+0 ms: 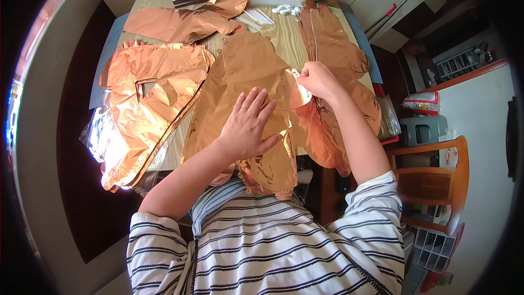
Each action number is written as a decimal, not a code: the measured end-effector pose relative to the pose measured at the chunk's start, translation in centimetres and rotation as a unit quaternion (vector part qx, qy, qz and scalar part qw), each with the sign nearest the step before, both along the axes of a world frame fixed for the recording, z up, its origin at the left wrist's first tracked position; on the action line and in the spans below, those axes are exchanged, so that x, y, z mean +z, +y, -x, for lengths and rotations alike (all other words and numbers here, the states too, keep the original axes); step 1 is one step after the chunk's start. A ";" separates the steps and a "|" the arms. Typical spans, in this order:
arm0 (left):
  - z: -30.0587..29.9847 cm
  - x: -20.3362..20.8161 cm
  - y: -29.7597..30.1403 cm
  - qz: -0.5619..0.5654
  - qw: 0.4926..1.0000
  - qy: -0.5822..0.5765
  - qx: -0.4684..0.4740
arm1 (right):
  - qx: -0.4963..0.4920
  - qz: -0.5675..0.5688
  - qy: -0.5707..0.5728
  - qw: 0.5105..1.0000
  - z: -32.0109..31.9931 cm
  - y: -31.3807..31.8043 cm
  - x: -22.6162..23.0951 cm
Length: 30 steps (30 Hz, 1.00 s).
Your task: Folding and preparing foil balloons for packaging.
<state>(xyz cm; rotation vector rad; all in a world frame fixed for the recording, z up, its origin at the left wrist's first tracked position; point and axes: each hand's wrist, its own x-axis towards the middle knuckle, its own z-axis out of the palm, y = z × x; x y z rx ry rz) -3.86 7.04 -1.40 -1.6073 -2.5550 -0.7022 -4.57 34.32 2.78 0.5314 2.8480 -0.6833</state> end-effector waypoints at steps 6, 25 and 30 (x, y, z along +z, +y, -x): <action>0.1 0.5 -0.1 0.035 0.999 -0.014 0.000 | 0.019 0.500 0.144 0.854 -1.8 -4.8 0.9; 0.2 0.2 0.0 -0.003 1.000 -0.008 -0.006 | 0.292 -0.145 0.272 0.905 -3.5 -3.6 -4.7; 0.2 0.0 -0.1 -0.067 0.997 -0.026 0.015 | 0.290 -0.168 0.237 0.912 -3.4 -3.6 -5.0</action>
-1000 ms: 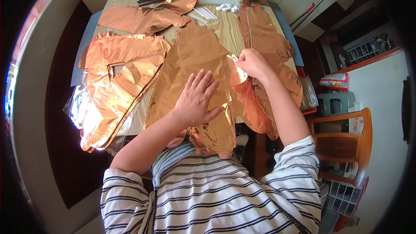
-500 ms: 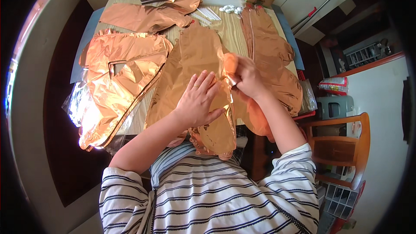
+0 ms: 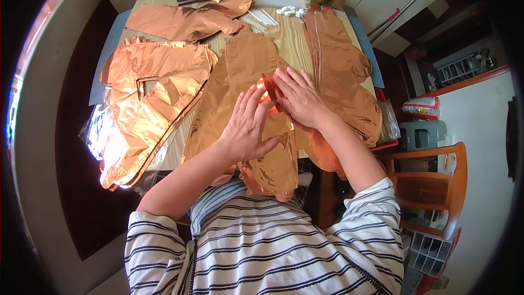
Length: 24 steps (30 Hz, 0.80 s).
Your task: Folding and preparing foil balloons for packaging.
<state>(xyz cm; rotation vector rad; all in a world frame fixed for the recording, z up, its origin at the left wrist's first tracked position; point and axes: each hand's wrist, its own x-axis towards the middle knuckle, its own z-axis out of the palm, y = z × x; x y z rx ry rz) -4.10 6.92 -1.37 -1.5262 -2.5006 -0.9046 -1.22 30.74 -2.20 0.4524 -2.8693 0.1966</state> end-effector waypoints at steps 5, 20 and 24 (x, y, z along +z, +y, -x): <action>-0.5 1.4 -0.2 0.011 0.996 0.083 0.005 | 0.002 0.008 -0.032 0.999 0.0 -0.1 0.8; -0.3 -0.5 -1.1 0.017 0.999 0.035 -0.012 | -0.022 -0.025 -0.089 0.996 0.2 -0.2 1.5; -0.6 -0.2 -1.2 0.026 0.999 0.031 -0.005 | -0.020 -0.031 -0.065 0.997 0.0 -0.5 1.6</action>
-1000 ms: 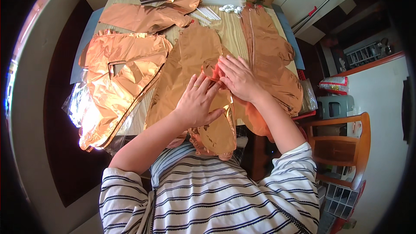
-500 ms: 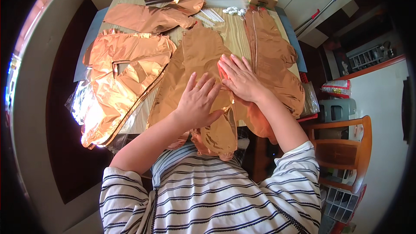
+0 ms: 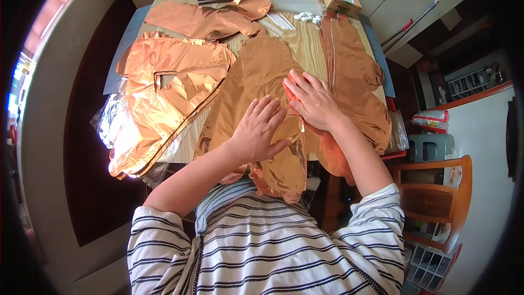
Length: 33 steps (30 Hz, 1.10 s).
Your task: Folding and preparing foil balloons for packaging.
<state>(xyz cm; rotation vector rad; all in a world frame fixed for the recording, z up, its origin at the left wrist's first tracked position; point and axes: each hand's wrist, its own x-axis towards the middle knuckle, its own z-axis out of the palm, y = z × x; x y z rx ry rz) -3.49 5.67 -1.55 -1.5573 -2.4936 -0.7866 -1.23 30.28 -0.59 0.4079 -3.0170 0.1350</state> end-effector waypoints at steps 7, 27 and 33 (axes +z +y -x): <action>-0.2 0.3 -0.4 -0.003 1.000 -0.010 -0.005 | -0.047 0.030 0.036 0.998 -1.6 -0.3 -0.9; -0.4 0.3 -0.5 0.020 1.000 -0.004 -0.008 | -0.061 -0.011 -0.011 0.998 -1.5 -0.2 -0.1; -0.2 1.0 -1.0 0.050 0.999 0.006 -0.007 | -0.071 -0.029 -0.055 0.995 -1.2 -0.1 0.5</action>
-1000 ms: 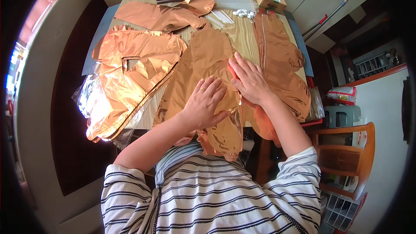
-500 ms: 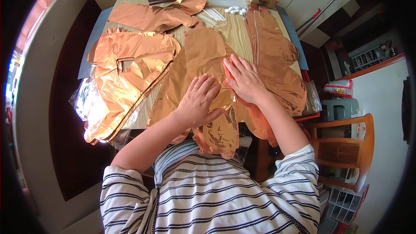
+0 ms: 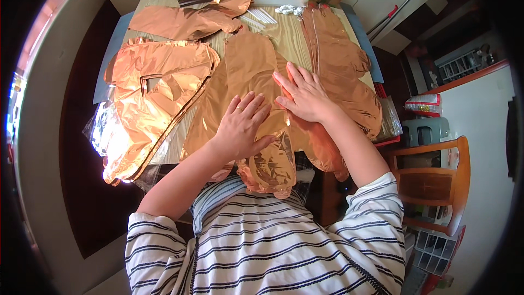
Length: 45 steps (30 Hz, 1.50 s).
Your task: Folding and preparing foil balloons for packaging.
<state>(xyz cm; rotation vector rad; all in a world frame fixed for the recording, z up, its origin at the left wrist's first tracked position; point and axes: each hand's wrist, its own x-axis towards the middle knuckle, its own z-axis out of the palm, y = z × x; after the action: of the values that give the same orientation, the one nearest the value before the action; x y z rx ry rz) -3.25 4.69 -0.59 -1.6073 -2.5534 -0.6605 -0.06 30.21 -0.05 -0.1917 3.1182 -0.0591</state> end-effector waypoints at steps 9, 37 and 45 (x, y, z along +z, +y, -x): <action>0.3 0.0 0.1 -0.012 1.000 -0.023 0.001 | -0.051 0.140 0.220 0.964 -2.8 -0.2 0.8; 1.2 -1.9 0.1 0.042 0.997 0.032 -0.062 | 0.153 0.463 0.049 0.872 -11.4 -10.3 4.0; 1.2 -2.2 0.3 0.107 0.988 0.104 -0.043 | -0.038 0.408 0.182 0.894 -8.1 -3.0 3.3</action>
<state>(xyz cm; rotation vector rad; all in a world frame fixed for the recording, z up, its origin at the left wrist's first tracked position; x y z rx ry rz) -4.41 5.02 -2.82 -1.7531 -2.4834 -0.2135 8.05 27.20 3.27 -0.0860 3.2125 -1.4962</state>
